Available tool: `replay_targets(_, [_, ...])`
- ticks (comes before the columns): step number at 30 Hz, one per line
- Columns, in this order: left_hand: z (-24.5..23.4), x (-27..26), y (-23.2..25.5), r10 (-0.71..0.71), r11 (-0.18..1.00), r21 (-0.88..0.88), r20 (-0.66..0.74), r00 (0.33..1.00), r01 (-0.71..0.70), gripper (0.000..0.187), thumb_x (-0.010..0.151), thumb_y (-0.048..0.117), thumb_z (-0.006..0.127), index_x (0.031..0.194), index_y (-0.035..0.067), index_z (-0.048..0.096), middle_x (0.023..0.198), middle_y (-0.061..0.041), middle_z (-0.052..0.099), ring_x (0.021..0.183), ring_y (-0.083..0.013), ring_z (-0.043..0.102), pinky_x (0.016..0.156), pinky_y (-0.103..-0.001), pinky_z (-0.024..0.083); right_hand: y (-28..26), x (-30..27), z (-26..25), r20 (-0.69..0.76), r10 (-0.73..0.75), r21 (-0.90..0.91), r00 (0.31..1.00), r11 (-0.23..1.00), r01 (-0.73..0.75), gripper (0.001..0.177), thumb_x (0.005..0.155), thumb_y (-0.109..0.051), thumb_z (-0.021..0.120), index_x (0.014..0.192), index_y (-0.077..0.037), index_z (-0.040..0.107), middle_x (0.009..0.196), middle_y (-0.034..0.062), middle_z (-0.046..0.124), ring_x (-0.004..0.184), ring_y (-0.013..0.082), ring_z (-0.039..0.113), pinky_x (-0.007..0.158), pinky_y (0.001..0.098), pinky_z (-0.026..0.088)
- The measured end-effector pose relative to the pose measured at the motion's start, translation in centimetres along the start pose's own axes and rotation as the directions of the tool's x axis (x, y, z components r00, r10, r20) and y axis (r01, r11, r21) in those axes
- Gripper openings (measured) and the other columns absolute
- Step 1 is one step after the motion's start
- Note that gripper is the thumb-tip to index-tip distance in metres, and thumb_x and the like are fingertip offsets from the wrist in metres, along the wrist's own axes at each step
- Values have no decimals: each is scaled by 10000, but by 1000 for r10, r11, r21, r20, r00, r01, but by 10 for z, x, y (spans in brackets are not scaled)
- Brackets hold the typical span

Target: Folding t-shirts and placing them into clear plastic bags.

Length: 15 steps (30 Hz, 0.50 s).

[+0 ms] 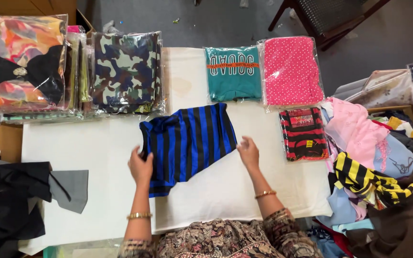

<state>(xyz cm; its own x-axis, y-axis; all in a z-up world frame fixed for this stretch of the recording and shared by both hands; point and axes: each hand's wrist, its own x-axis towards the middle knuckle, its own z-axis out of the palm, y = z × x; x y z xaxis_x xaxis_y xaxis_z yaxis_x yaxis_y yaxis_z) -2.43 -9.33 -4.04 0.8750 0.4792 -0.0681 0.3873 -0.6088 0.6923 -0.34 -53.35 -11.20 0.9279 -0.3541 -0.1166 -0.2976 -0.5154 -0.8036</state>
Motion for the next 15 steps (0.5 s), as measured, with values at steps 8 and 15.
replay_targets(8, [-10, -84, -34, -239, 877, 422, -29, 970, 229, 590, 726, 442, 862, 1175, 134, 635, 1245, -130, 557, 1228, -374, 430, 915, -640, 405, -57, -29, 3, -1, -106, -409, 994, 907, 97, 638, 642, -288, 910, 1211, -125, 673, 1160, 150, 570, 1123, 362, 494, 959, 472, 443])
replay_targets(15, [-7, -51, -75, -232, 775, -518, 297, 926, 361, 200, 906, 194, 794, 926, 84, 628, 764, 3, 573, 676, -104, 486, 634, -302, 413, -60, 3, 1, 318, -58, 687, 946, 702, -188, 349, 918, -213, 740, 1232, -73, 684, 1131, 16, 702, 1031, 116, 605, 981, 284, 458])
